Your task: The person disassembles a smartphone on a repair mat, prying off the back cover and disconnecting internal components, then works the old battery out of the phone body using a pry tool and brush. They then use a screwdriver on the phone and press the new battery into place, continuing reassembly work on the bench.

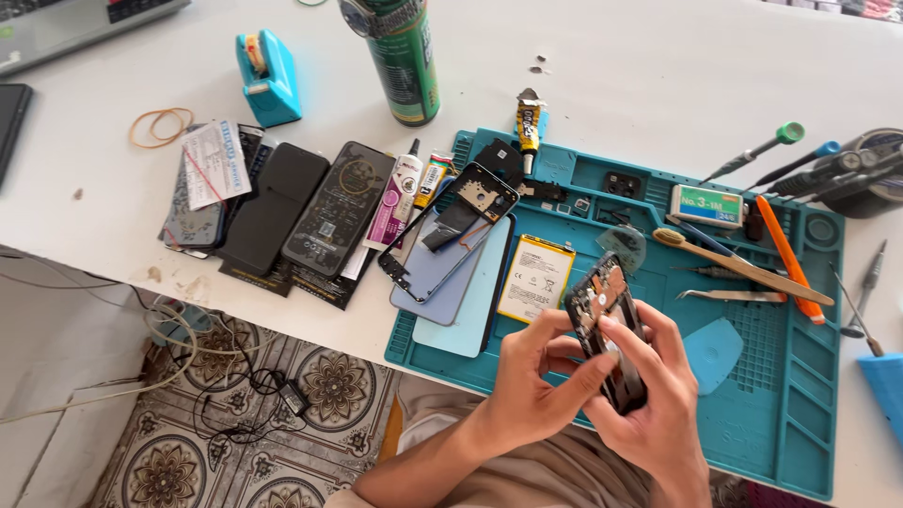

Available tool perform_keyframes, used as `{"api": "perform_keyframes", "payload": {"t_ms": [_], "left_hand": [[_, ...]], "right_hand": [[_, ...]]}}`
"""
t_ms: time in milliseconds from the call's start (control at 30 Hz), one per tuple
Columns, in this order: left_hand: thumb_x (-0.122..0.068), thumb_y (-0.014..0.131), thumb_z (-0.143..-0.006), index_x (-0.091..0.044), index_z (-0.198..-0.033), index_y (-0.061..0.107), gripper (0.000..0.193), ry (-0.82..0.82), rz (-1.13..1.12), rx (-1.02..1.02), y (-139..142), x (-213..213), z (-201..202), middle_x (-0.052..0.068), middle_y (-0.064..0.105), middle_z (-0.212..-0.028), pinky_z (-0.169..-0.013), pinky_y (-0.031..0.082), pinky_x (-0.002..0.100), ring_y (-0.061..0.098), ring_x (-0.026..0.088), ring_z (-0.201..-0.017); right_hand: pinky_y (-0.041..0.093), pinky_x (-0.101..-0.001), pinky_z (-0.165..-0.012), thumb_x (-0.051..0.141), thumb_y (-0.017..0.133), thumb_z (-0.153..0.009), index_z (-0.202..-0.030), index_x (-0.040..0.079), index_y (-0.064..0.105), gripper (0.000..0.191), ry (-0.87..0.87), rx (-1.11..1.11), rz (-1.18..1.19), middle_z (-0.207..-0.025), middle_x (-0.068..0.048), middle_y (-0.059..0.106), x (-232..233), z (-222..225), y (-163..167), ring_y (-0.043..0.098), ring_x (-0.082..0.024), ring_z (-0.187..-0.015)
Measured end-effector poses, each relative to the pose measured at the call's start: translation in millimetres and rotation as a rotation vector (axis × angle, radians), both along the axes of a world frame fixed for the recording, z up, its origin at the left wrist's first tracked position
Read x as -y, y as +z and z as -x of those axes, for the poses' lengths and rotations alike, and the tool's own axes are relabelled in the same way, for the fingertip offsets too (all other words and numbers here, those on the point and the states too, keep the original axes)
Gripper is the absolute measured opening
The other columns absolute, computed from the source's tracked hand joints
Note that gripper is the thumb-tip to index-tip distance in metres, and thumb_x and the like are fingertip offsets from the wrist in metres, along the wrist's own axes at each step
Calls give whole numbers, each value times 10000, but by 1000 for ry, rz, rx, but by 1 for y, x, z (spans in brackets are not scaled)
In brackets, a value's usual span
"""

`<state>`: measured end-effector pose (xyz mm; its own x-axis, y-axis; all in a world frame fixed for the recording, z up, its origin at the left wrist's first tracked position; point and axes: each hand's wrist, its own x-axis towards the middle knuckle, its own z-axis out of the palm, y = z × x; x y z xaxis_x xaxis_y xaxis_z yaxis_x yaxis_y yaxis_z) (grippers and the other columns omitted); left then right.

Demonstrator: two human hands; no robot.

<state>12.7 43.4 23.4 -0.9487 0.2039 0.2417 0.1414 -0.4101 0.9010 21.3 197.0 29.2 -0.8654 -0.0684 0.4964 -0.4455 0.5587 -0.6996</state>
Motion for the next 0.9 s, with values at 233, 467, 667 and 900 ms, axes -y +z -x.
{"api": "perform_keyframes", "payload": {"t_ms": [233,467,667,900], "left_hand": [[-100,745,-1013,23,-1328,611,364,11,68,-62,0,2,0,81,739,-1128,-846,643,287,744,133,-1032],[-114,747,-1027,2,-1349,623,364,13,98,-88,-2,3,0,84,752,-1147,-888,648,297,747,136,-1056],[-125,777,-993,-18,-1363,617,417,-3,149,-119,1,5,-1,75,741,-1136,-868,642,295,744,143,-1038],[-129,743,-987,22,-1306,528,413,42,91,-32,3,-3,1,87,697,-1161,-808,615,268,697,108,-1042]], "right_hand": [[557,-351,-881,-1,680,-636,-1300,48,620,668,13,-33,42,-1334,-216,594,-3,-3,-1,681,-283,-1048],[570,-326,-827,-35,668,-636,-1288,56,662,659,9,-4,59,-1346,-223,603,-6,-5,-6,699,-261,-999],[571,-345,-877,-39,642,-647,-1323,55,639,683,31,-2,80,-1377,-231,593,-7,-5,-4,700,-296,-1076],[557,-394,-974,112,775,-797,-1474,22,375,792,23,-29,157,-1390,-231,565,6,-6,-3,667,-332,-1154]]}}
